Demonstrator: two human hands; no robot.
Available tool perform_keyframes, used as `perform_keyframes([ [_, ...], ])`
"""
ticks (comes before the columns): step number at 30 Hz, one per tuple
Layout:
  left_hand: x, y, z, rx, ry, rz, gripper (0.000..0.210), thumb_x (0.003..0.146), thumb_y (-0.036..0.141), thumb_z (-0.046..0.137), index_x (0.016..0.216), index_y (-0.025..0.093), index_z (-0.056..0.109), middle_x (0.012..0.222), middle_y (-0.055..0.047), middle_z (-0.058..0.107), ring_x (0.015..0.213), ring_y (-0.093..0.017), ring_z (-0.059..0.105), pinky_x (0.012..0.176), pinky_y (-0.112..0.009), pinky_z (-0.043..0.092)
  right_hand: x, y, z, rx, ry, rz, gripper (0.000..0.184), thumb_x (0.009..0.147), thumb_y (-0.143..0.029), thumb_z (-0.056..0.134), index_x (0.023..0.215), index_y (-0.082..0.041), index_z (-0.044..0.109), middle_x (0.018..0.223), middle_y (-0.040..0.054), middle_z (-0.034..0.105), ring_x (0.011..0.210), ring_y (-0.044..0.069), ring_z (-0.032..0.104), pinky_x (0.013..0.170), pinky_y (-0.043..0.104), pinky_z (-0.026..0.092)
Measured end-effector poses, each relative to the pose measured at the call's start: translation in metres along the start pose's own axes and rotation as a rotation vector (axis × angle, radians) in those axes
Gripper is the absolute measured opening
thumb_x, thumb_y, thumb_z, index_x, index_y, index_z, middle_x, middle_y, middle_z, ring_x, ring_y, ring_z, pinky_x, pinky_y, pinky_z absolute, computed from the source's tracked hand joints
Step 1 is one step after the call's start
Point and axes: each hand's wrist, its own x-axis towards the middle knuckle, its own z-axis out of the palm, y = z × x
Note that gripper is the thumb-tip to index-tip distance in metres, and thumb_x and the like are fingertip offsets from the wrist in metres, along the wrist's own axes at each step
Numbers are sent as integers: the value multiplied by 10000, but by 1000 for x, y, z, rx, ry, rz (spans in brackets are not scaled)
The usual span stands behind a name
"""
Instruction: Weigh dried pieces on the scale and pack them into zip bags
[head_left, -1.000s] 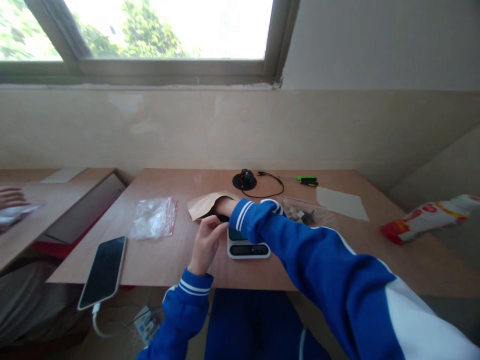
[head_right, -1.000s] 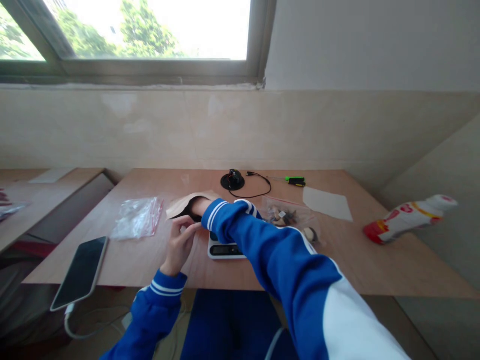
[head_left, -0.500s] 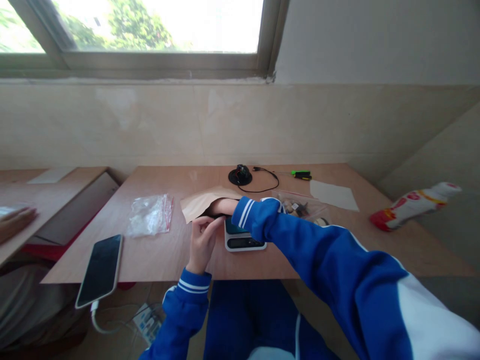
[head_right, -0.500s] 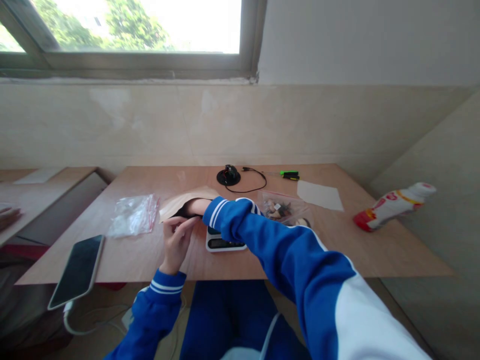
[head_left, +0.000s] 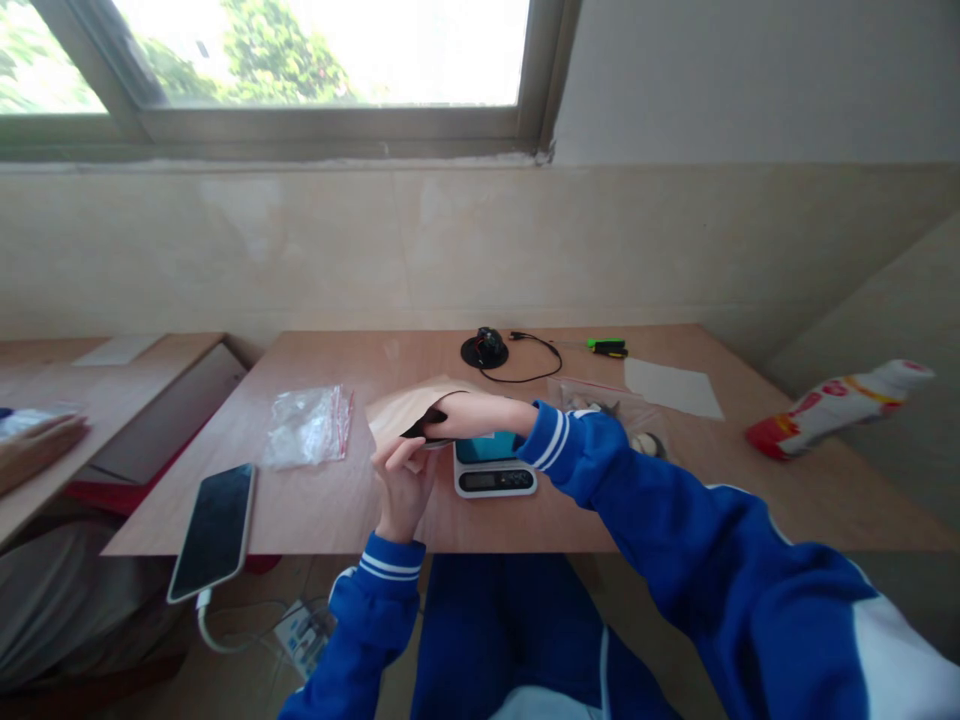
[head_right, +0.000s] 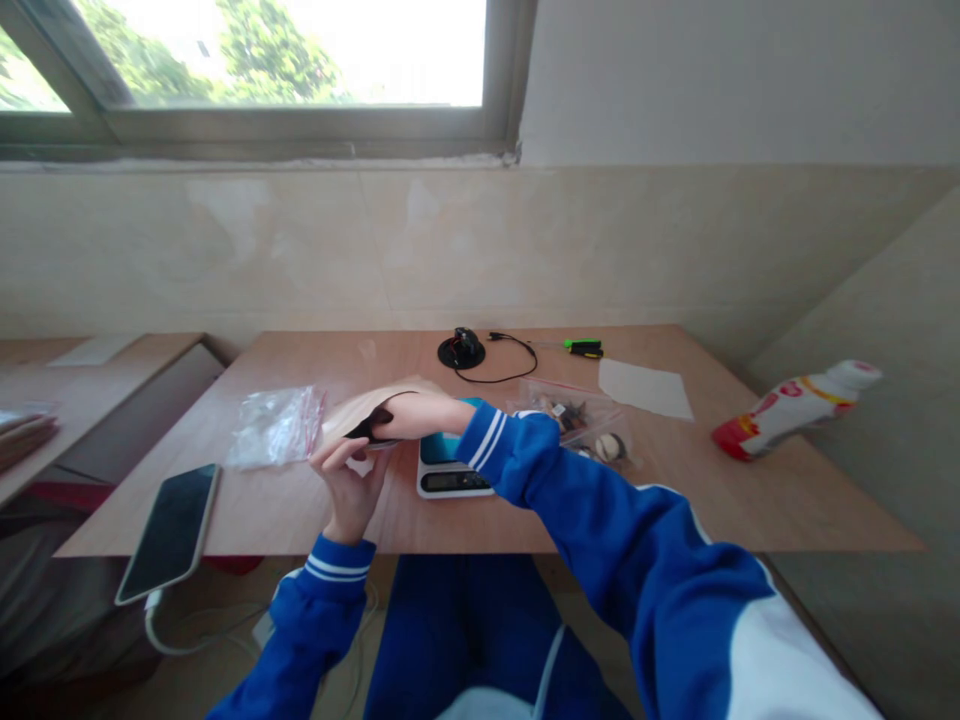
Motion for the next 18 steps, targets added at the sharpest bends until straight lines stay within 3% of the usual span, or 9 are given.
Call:
perform_keyframes([
  [4,-5,-1,0,8,62,60,458,737,118,744,1082,212,458,980,-34,513,853,-141,577,648,-250,501,-11,1,1,-37,-65,-30,179,880,-149,581,1016,-116,692,1008,97,726,896,181,660,775,271,489],
  [11,-3,2,0,-12,75,23,513,731,77,727,1111,217,413,1017,-42,468,889,-145,548,701,-271,514,-28,-11,-1,-116,113,-178,151,892,-127,573,986,-139,691,1013,99,684,952,184,638,845,294,497],
  [15,2,1,2,-41,83,-69,504,747,100,717,1095,229,377,1058,-44,444,864,-131,558,699,-280,511,-39,-9,4,-9,318,-245,120,898,-213,588,899,-188,705,1087,74,676,1058,187,624,945,324,485],
  [18,11,-1,4,-59,82,-118,513,745,137,731,1089,238,364,1076,-39,444,812,-112,555,682,-276,501,-50,-9,6,220,523,-197,127,873,-271,626,948,-201,701,1196,78,657,1123,198,617,979,342,488],
])
